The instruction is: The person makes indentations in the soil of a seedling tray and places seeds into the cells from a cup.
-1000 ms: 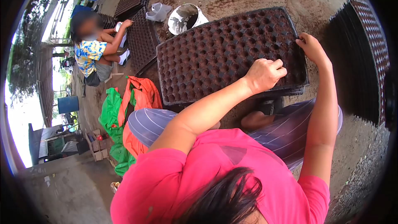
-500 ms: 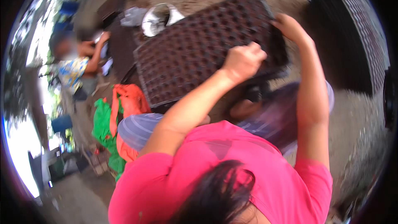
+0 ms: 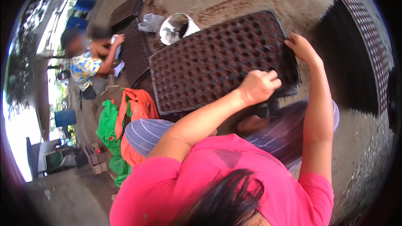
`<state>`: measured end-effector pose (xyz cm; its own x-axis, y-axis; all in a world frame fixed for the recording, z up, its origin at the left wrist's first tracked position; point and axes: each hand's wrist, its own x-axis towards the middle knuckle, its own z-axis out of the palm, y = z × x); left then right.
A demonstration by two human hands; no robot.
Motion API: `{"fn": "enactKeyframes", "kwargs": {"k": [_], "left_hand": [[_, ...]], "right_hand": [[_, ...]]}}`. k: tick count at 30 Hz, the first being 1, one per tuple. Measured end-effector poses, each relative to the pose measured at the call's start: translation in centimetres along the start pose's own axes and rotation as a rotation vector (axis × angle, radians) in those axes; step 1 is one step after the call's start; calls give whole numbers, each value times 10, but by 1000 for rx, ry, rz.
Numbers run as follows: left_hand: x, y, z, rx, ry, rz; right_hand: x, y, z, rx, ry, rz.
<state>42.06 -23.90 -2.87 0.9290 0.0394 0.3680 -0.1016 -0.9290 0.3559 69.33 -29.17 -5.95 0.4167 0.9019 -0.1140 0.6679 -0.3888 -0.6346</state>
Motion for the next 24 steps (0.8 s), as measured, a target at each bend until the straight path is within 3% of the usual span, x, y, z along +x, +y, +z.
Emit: {"fn": "enactKeyframes", "kwargs": {"k": [2, 6, 11, 14, 24], "left_hand": [[3, 2, 0, -19, -44, -19], [26, 15, -11, -69, 110, 13], [32, 7, 16, -2, -54, 102], [47, 14, 7, -61, 136, 43], [36, -7, 21, 5, 108, -86]], "right_hand": [[-1, 7, 4, -8, 20, 13], [-3, 6, 5, 11, 25, 25], [-1, 7, 5, -40, 40, 7], [-5, 3, 4, 68, 60, 37], [-5, -5, 0, 29, 10, 111]]}}
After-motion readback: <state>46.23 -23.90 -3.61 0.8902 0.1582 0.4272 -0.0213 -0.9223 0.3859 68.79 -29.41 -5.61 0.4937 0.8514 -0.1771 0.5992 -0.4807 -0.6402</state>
